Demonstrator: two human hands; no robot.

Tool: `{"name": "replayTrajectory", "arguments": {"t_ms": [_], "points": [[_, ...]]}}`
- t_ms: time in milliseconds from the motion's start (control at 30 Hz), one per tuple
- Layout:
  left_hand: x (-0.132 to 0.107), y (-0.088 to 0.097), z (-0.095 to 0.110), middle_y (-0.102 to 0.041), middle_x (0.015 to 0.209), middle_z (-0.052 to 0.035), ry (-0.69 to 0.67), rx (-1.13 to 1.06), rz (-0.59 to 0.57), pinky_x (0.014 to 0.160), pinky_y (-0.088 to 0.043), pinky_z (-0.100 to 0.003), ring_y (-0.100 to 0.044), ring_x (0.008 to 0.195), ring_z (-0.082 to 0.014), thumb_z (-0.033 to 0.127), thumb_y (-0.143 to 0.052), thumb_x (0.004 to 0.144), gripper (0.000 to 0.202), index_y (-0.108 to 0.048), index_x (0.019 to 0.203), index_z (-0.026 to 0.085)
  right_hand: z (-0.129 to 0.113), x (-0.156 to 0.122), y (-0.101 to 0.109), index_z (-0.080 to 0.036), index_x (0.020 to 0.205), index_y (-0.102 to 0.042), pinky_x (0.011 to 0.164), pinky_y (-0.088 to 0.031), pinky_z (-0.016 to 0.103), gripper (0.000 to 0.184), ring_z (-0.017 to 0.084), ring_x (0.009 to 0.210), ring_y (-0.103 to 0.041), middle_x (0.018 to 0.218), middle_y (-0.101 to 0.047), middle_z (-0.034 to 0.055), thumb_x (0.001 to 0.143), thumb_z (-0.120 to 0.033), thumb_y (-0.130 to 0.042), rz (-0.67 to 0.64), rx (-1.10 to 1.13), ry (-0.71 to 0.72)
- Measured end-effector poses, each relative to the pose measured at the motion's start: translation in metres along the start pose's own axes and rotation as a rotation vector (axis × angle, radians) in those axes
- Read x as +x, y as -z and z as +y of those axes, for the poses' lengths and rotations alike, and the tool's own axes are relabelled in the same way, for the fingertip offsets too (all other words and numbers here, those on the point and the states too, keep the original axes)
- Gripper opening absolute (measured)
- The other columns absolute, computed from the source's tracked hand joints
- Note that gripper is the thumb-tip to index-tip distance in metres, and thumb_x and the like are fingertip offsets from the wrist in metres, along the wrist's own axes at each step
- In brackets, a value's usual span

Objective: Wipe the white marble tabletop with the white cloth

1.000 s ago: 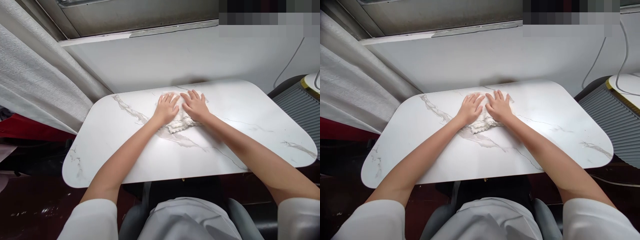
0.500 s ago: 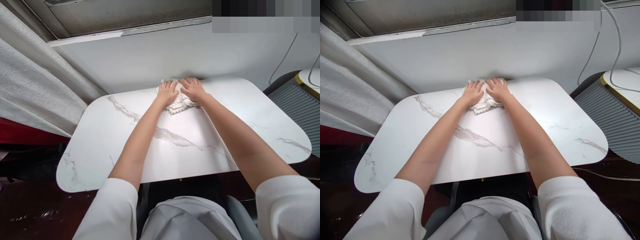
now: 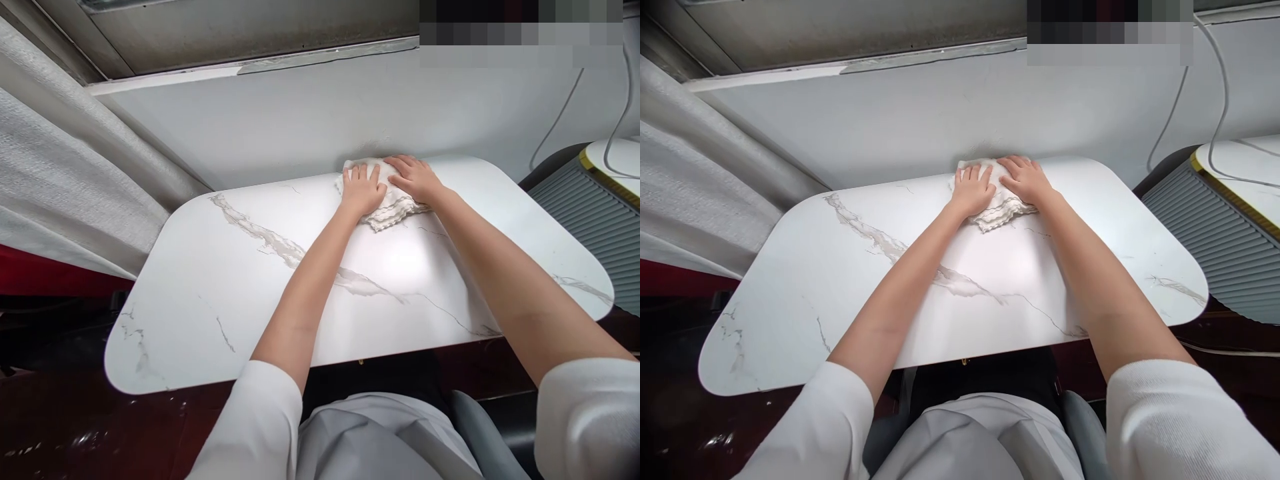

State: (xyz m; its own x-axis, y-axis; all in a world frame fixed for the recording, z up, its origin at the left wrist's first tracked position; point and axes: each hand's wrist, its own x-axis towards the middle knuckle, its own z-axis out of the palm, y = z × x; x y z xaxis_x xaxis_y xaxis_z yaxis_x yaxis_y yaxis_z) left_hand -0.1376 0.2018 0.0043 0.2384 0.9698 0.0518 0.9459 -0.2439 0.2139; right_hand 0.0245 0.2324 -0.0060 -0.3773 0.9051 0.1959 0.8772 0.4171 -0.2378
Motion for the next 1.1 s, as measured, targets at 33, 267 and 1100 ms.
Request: {"name": "replayTrajectory", "arguments": {"t_ms": [33,267,1100], "points": [[-0.002,0.0,0.002,-0.028,0.163,-0.0093,-0.013,-0.003,-0.002,0.125,-0.007,-0.051,-0.022,0.151,-0.031,0.03,-0.029,0.097,0.061,-0.029,0.155,0.015,0.0,-0.005,0.001,-0.024,0.149,-0.04,0.116,-0.026,0.05,0.06,0.027,0.143,-0.034,0.154,-0.041,0.0073,0.093,-0.042,-0.028,-0.001,-0.009,-0.011],[-0.04,-0.003,0.013,-0.023,0.164,-0.0137,-0.097,0.031,-0.018,0.124,-0.008,-0.053,-0.018,0.152,-0.0334,0.033,-0.029,0.1,0.059,-0.027,0.156,0.014,-0.009,-0.049,0.005,-0.02,0.15,-0.035,0.116,-0.024,0.057,0.06,0.029,0.147,-0.027,0.158,-0.035,0.0127,0.096,-0.043,-0.025,-0.039,-0.059,-0.022],[-0.22,-0.013,0.114,-0.045,0.149,-0.0252,-0.278,0.284,0.162,0.11,-0.039,-0.059,-0.041,0.14,-0.0399,0.035,-0.033,0.097,0.061,-0.043,0.144,-0.002,-0.04,-0.249,0.042,-0.042,0.156,-0.012,0.118,-0.024,0.059,0.055,0.027,0.15,-0.024,0.16,-0.031,0.0038,0.102,-0.046,-0.023,-0.038,-0.047,0.098]]}}
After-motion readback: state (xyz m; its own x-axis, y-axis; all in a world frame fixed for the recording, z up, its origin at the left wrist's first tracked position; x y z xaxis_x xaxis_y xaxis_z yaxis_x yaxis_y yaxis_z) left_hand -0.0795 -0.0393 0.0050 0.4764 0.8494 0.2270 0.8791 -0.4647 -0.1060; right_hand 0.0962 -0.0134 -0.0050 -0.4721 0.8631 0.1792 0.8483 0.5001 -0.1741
